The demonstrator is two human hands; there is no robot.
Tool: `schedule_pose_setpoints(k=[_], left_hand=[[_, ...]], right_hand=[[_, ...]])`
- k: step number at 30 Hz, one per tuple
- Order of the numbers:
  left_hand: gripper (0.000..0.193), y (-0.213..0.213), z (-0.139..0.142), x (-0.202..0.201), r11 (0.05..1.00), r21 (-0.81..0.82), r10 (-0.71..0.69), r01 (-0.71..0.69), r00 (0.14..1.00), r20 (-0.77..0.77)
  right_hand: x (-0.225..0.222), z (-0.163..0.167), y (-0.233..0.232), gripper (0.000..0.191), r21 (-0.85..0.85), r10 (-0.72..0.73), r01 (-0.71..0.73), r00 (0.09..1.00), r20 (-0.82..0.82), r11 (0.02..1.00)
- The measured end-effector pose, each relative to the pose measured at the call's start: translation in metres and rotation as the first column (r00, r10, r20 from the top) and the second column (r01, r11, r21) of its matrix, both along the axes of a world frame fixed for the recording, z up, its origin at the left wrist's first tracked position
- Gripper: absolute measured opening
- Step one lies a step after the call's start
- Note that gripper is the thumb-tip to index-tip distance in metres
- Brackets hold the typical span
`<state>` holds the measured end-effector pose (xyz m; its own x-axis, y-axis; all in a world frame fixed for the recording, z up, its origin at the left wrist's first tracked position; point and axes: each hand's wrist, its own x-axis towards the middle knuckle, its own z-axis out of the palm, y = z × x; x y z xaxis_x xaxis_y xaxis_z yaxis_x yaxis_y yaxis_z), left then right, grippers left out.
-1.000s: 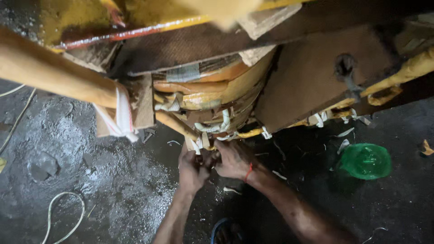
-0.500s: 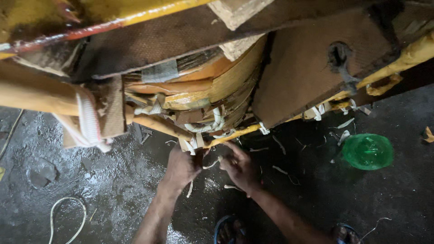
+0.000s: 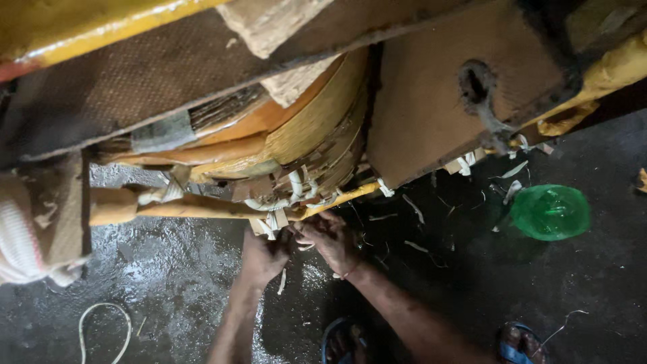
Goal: The person is repairing an electrical coil by hand. They repeatedly tear strips of brown paper and insert them into the gaps between the copper windings of the coil, which is mounted on a yellow metal frame. The person works methodically around the coil, filling the spaces with the paper strips.
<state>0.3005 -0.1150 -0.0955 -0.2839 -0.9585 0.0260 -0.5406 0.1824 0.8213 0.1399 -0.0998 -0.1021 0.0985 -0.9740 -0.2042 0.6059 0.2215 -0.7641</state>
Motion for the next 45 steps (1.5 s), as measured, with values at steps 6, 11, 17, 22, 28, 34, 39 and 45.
schedule_pose_setpoints(k=[6, 11, 17, 22, 28, 34, 39, 45], left_hand=[[0.047, 0.005, -0.022, -0.018, 0.991, 0.111, 0.108, -0.079, 0.951, -0.288], [0.021, 0.005, -0.027, -0.034, 0.981, -0.092, 0.158, -0.168, 0.982, -0.107], [0.01, 0.017, -0.018, -0.039, 0.898, 0.383, 0.318, -0.216, 0.921, -0.226], [0.012, 0.034, -0.017, -0.037, 0.875, 0.477, 0.338, -0.084, 0.811, -0.477], [0.024, 0.051, -0.019, -0.035, 0.826, 0.514, 0.41, -0.231, 0.872, -0.268], [0.021, 0.057, -0.007, -0.024, 0.806, 0.438, 0.502, -0.398, 0.852, -0.148], [0.019, 0.047, -0.007, -0.049, 0.856, 0.432, 0.488, -0.284, 0.721, -0.492], [0.02, 0.031, 0.003, -0.057, 0.767, 0.481, 0.581, -0.425, 0.778, -0.239]], right_hand=[[-0.003, -0.002, 0.009, 0.037, -0.113, -0.058, 0.049, 0.995, -0.085, 0.992], [-0.018, -0.013, 0.013, 0.046, 0.05, 0.01, 0.013, 0.896, -0.444, 0.999], [-0.027, -0.019, 0.006, 0.033, -0.129, 0.002, -0.029, 0.98, -0.198, 0.991], [-0.036, -0.014, 0.001, 0.038, 0.052, 0.158, -0.158, 0.987, 0.008, 0.986], [-0.031, -0.021, -0.001, 0.024, -0.141, 0.199, -0.219, 0.97, -0.141, 0.966], [-0.028, -0.025, 0.004, 0.018, -0.01, 0.227, -0.246, 0.907, -0.354, 0.969], [-0.042, -0.021, 0.017, 0.02, -0.066, 0.228, -0.271, 0.898, -0.375, 0.96], [-0.077, 0.003, 0.047, 0.017, -0.233, -0.021, -0.326, 0.543, -0.839, 0.916]])
